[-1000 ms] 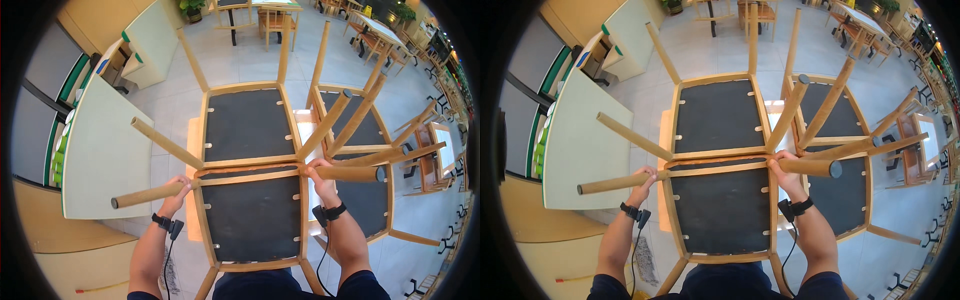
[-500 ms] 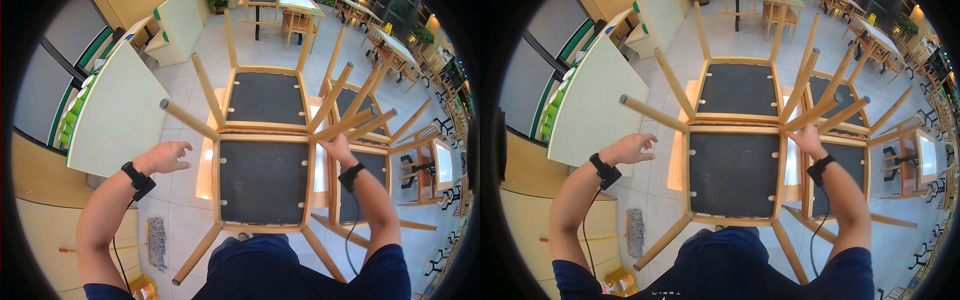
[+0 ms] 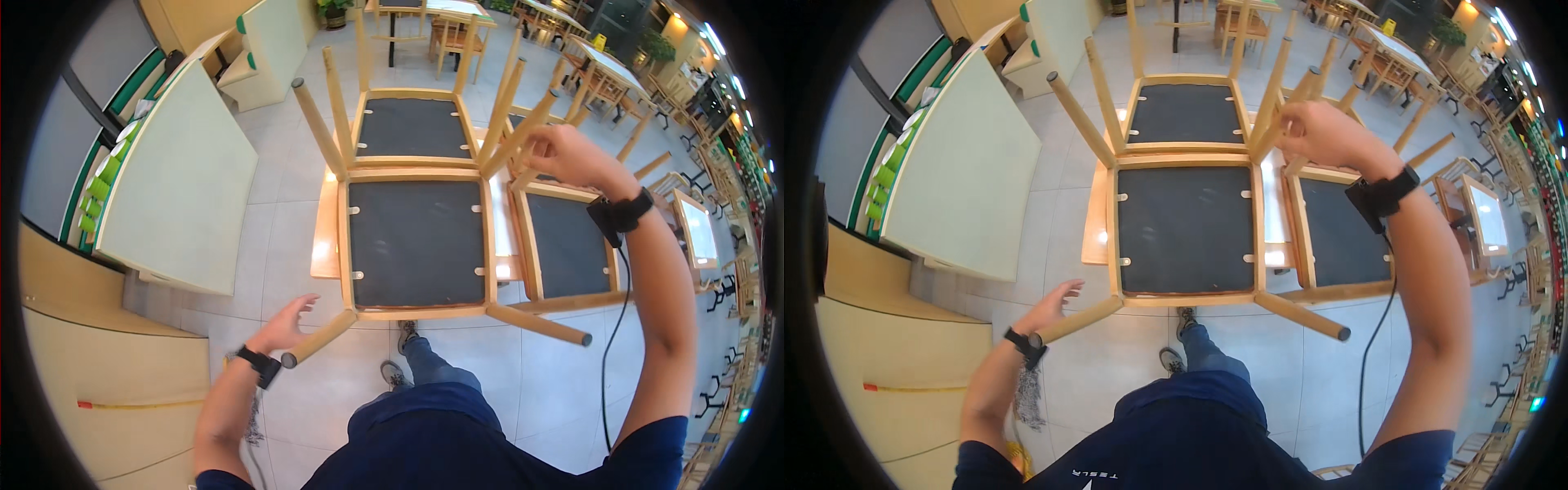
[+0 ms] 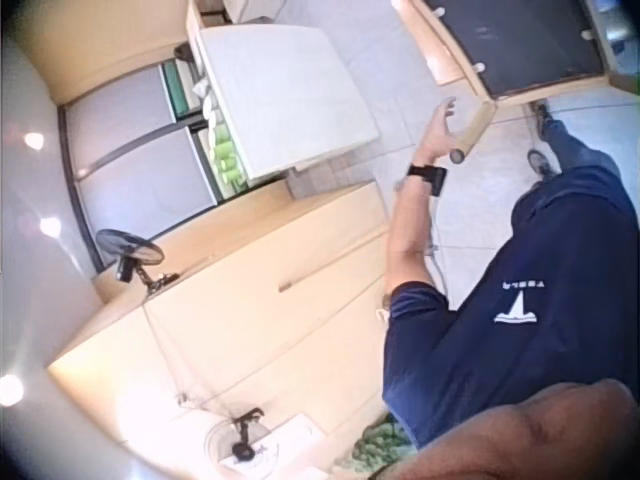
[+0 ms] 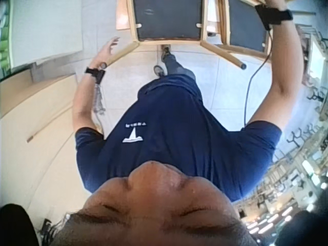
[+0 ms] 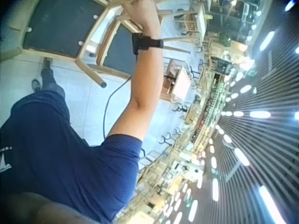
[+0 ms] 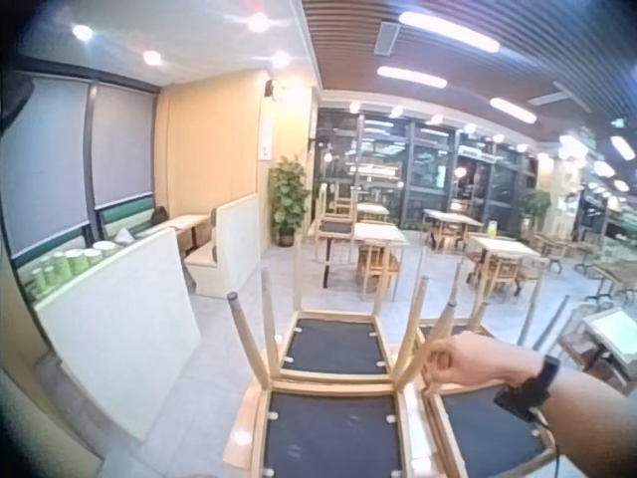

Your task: Stack wooden dining chairs upside down on top of dining tables in a restaurant dining area.

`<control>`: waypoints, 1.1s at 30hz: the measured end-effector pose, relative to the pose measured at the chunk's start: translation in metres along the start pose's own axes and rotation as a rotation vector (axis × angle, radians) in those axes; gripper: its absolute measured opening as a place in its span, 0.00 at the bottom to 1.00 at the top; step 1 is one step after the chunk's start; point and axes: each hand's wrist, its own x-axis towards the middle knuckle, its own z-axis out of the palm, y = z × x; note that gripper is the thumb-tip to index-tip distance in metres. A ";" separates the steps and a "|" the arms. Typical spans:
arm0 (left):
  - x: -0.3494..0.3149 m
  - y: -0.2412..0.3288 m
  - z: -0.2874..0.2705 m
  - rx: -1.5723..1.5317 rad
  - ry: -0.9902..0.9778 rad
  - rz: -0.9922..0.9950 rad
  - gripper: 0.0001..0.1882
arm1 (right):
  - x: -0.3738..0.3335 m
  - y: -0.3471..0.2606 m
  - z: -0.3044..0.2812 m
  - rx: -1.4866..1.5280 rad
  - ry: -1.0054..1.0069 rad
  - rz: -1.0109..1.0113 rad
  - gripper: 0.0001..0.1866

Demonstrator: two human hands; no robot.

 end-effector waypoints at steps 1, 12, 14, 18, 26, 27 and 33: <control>-0.001 0.002 0.024 -0.071 0.114 -0.006 0.42 | -0.020 -0.014 -0.007 0.073 0.073 -0.020 0.16; 0.025 0.030 0.142 -0.329 0.745 -0.102 0.15 | -0.295 -0.037 0.199 0.259 1.162 0.193 0.05; 0.023 0.029 0.137 -0.269 0.729 -0.076 0.13 | -0.291 -0.043 0.245 0.520 0.725 0.484 0.07; 0.019 0.045 0.128 -0.291 0.741 -0.045 0.12 | -0.245 -0.040 0.297 0.717 0.614 0.435 0.21; 0.016 0.053 0.122 -0.240 0.742 -0.057 0.10 | -0.205 -0.016 0.315 0.974 0.463 0.589 0.11; 0.016 0.053 0.123 -0.258 0.738 -0.062 0.10 | -0.203 -0.015 0.317 0.982 0.459 0.574 0.11; 0.025 0.037 0.142 -0.246 0.782 -0.156 0.13 | -0.210 -0.011 0.315 0.907 0.449 0.552 0.13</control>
